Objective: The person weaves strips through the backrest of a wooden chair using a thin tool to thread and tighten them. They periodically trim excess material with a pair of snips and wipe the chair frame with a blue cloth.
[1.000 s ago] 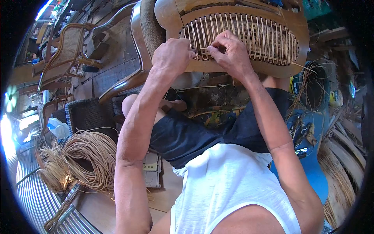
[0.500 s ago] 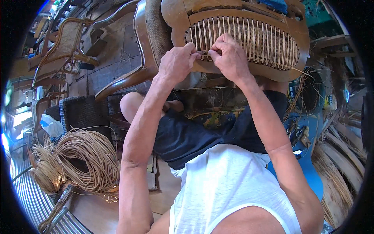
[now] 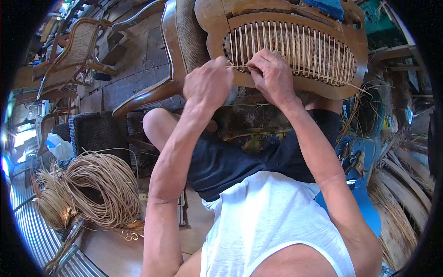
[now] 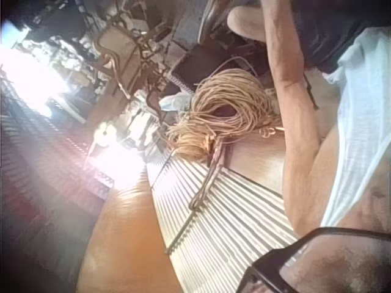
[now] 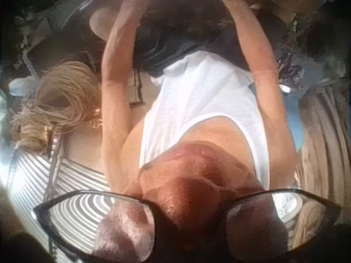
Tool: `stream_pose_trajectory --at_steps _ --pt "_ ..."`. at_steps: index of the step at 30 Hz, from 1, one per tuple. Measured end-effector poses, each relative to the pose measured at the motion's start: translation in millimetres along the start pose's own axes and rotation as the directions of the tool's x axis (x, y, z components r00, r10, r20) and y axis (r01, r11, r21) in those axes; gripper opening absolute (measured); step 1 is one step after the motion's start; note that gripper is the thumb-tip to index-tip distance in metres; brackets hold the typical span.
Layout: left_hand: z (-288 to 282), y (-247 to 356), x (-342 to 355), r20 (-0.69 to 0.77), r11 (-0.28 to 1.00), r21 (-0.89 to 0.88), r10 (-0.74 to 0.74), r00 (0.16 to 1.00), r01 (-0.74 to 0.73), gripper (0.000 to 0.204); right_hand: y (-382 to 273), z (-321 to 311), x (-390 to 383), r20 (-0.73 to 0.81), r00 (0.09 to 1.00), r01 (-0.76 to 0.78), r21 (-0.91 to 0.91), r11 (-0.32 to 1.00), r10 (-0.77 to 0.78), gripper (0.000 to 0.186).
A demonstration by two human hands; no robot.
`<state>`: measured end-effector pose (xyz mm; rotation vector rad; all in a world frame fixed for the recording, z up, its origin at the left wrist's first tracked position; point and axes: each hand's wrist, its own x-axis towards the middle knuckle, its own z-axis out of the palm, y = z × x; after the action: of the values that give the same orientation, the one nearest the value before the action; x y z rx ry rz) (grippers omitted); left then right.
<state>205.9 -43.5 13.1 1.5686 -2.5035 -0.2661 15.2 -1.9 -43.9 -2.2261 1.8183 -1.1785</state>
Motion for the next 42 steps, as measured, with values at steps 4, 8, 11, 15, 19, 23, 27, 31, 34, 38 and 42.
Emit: stream_pose_trajectory --at_steps 4,8,11,15,19,23,27,31,34,38,42 --pt "-22.1 -49.7 -36.6 0.046 0.987 0.053 -0.157 0.987 0.155 0.033 -9.6 -7.2 1.5 0.085 0.993 0.088 -0.14 0.986 -0.077 0.007" --pt "-32.5 -52.4 -46.6 -0.004 0.988 -0.006 -0.152 0.988 0.152 0.034 -7.8 -18.8 9.6 0.21 0.976 0.086 -0.113 0.99 -0.061 0.012" --pt "-50.9 -45.9 -45.3 -0.209 0.986 -0.069 -0.161 0.965 0.149 0.036 0.7 -24.4 21.9 0.14 0.987 -0.102 0.167 0.981 0.079 0.027" --pt "-79.1 -26.5 -41.1 -0.177 0.964 -0.254 -0.13 0.975 0.082 0.026 -10.3 2.1 27.9 0.048 0.985 0.144 0.29 0.946 -0.164 0.03" --pt "-73.7 -30.1 -13.5 -0.366 0.982 -0.188 -0.04 0.93 -0.032 0.024 -15.7 22.7 19.3 0.098 0.971 0.215 0.062 0.975 -0.22 0.035" --pt "-67.9 -34.5 2.5 -0.276 0.966 -0.217 0.08 0.958 -0.144 0.024 -13.1 31.5 14.8 0.05 0.976 0.207 0.12 0.971 -0.214 0.032" --pt "-55.0 -34.7 15.8 -0.14 0.978 -0.12 0.153 0.978 -0.17 0.026 -16.3 37.6 12.8 -0.034 0.974 0.227 0.026 0.974 -0.226 0.032" --pt "-46.2 -27.3 26.5 -0.134 0.98 -0.102 0.155 0.979 -0.17 0.028 -13.6 33.7 6.5 -0.019 0.966 0.259 0.025 0.965 -0.259 0.028" --pt "-43.7 -24.1 30.2 -0.102 0.983 -0.034 0.177 0.979 -0.181 0.029 -11.9 29.6 4.2 0.001 0.976 0.215 0.111 0.97 -0.217 0.022" --pt "-38.6 -17.2 32.9 -0.001 0.984 -0.001 0.178 0.984 -0.178 0.026 -14.4 14.7 5.1 -0.052 0.998 0.051 0.542 0.839 -0.027 0.013" --pt "-36.0 -16.7 36.0 -0.008 0.96 0.076 0.271 0.963 -0.27 0.024 -4.2 -7.1 8.6 0.16 0.957 -0.265 0.824 0.501 0.244 0.007"
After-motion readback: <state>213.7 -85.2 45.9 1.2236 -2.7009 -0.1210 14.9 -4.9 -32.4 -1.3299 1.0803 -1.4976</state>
